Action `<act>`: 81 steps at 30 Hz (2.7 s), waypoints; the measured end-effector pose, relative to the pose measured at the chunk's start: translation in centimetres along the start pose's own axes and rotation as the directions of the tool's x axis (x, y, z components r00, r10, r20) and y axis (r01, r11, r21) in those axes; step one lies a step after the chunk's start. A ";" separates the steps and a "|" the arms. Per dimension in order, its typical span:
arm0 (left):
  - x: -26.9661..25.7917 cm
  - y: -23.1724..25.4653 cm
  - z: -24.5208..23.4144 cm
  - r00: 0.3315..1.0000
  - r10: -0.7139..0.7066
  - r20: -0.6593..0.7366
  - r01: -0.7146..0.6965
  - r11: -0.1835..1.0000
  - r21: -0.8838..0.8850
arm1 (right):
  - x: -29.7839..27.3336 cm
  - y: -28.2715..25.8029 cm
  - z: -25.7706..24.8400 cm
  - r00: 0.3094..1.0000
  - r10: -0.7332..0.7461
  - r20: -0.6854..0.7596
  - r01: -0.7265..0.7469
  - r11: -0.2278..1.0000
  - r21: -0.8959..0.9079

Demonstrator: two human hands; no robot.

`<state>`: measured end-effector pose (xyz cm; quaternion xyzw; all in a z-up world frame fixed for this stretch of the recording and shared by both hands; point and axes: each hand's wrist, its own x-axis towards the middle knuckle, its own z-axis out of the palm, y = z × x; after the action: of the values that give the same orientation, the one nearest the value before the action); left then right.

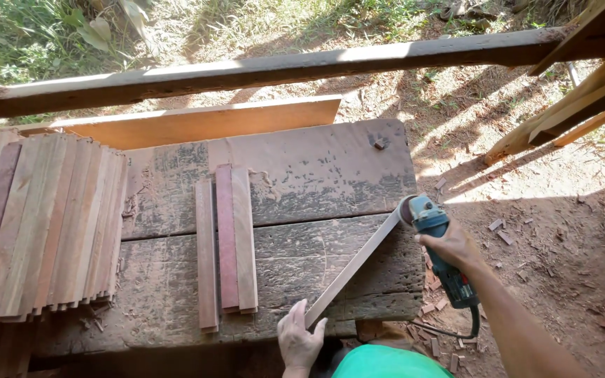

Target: Sanding the surface and edges of a wooden plank using a handheld angle grinder equipped with a sanding disc.

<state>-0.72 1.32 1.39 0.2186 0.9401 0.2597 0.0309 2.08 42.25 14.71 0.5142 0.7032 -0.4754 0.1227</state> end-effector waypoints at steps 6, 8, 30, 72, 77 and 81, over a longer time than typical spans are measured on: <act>1.0 0.2 2.2 0.997 0.035 0.068 -0.032 0.998 -0.048 | -0.1 0.0 1.7 0.997 -0.022 0.070 0.032 0.989 -0.146; 0.9 0.4 2.3 0.998 0.040 0.048 -0.038 0.998 -0.056 | -1.3 -0.5 2.2 0.996 -0.013 0.090 0.028 0.984 -0.174; 4.3 0.0 3.9 0.959 0.022 0.281 -0.056 0.992 0.115 | -9.0 5.5 2.5 0.996 0.018 0.092 -0.005 0.989 -0.149; -1.1 -1.7 0.6 0.996 -0.080 0.033 0.087 0.944 -0.319 | -2.9 3.3 2.0 0.997 -0.013 0.070 0.022 0.992 -0.127; -1.1 -1.9 0.8 0.998 -0.059 0.022 0.063 0.945 -0.322 | -3.9 3.7 4.2 0.994 -0.031 0.109 0.049 0.984 -0.170; -1.0 -1.5 0.0 1.000 -0.026 0.014 0.029 0.946 -0.324 | -4.9 4.0 6.1 0.990 -0.069 0.121 0.091 0.978 -0.185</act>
<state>-0.39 -0.33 0.58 0.1988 0.8875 0.4089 0.0743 5.73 34.53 12.64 0.4434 0.7574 -0.4391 0.1919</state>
